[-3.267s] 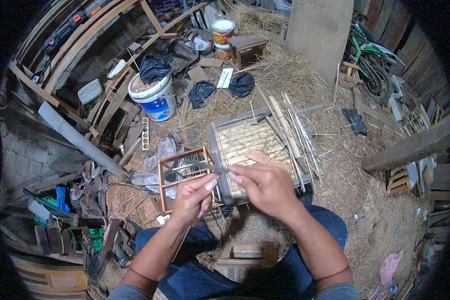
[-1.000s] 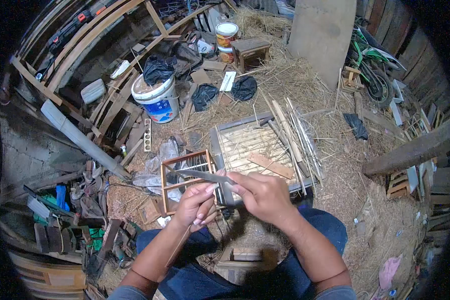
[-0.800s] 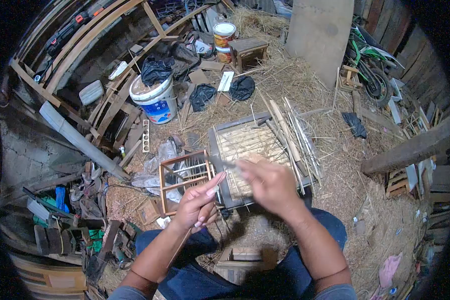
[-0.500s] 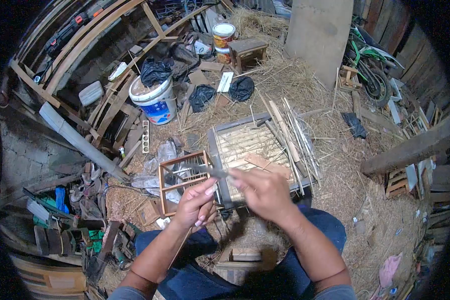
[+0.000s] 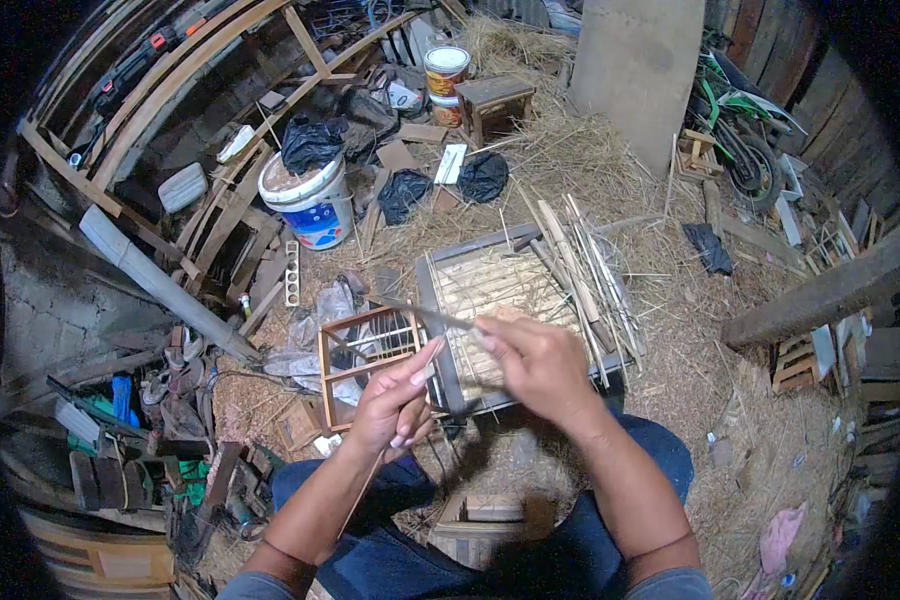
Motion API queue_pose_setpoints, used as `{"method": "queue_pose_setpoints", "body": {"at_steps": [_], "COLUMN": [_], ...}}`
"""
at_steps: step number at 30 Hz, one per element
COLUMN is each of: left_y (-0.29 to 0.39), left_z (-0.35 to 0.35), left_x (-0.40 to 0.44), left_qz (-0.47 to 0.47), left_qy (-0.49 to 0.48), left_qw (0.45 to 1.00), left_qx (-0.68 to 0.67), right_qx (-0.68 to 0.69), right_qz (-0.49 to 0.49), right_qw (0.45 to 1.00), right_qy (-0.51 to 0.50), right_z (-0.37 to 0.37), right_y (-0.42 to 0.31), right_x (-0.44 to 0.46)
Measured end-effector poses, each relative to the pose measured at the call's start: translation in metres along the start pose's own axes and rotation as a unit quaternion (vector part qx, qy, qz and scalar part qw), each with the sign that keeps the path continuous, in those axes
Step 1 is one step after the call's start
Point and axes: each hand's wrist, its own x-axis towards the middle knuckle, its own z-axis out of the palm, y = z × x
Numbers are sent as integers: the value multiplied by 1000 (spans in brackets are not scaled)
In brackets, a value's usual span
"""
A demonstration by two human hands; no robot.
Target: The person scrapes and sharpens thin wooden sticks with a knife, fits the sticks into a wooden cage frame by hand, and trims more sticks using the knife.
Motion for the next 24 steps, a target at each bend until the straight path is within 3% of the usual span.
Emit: {"method": "queue_pose_setpoints", "body": {"at_steps": [3, 5, 6, 11, 20, 24], "left_y": [2, 3, 2, -1, -5, -5], "left_z": [3, 3, 3, 5, -9, -2], "left_x": [-4, -5, -4, 2, 9, 11], "left_qz": [16, 29, 29, 39, 49, 66], "left_qy": [-19, -8, -7, 84, -1, 27], "left_qw": [1000, 999, 999, 989, 997, 995], "left_qx": [13, 27, 28, 117, 61, 70], "right_qx": [7, 20, 1, 13, 14, 2], "right_qz": [22, -47, -37, -59, -77, -86], "right_qw": [999, 996, 999, 998, 997, 996], "right_qy": [49, 70, 23, 1, -4, 14], "right_z": [-4, 7, 4, 7, 2, 2], "right_y": [8, 8, -1, -16, -14, -8], "right_x": [5, 0, -5, -11, -8, -8]}}
